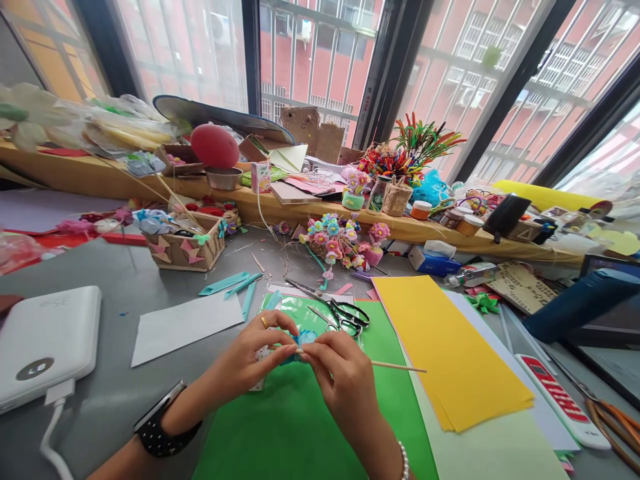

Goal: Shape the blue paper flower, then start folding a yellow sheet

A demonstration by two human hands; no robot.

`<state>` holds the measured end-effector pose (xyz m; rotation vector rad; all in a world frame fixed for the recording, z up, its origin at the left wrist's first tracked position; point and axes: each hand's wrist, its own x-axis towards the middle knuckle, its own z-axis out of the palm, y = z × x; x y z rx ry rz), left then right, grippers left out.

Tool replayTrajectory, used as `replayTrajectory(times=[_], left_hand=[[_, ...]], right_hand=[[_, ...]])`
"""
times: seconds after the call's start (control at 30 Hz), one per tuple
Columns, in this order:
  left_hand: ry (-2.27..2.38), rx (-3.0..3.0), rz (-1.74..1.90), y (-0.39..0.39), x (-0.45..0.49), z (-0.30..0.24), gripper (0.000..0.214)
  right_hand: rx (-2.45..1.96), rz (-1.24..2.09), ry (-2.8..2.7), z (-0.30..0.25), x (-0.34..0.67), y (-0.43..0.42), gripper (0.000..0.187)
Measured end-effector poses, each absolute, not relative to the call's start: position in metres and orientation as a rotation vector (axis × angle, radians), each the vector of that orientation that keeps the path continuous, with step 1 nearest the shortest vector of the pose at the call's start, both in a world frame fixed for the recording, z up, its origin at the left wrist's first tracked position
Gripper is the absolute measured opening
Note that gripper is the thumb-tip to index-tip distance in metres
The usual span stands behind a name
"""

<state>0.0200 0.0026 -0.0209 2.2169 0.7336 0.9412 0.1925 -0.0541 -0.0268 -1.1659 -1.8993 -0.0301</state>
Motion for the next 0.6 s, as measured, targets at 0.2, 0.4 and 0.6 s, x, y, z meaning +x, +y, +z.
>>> replayTrajectory(times=[0.2,0.4,0.6], left_hand=[[0.739,2.143,0.927,0.0028,0.0225,-0.0232,0.021],[0.815,2.130,1.015,0.0018,0.0254,-0.0268,0.019],[0.837,2.316,1.090,-0.0016,0.0249,-0.0275,0.014]], right_hand=[[-1.161,0.024,-1.895,-0.0275,0.1930,-0.0551,0.016],[-1.206,0.134,-1.855,-0.0287,0.1925,-0.0548,0.016],[-1.271,0.380,-1.777,-0.0241,0.1922,-0.0536,0.020]])
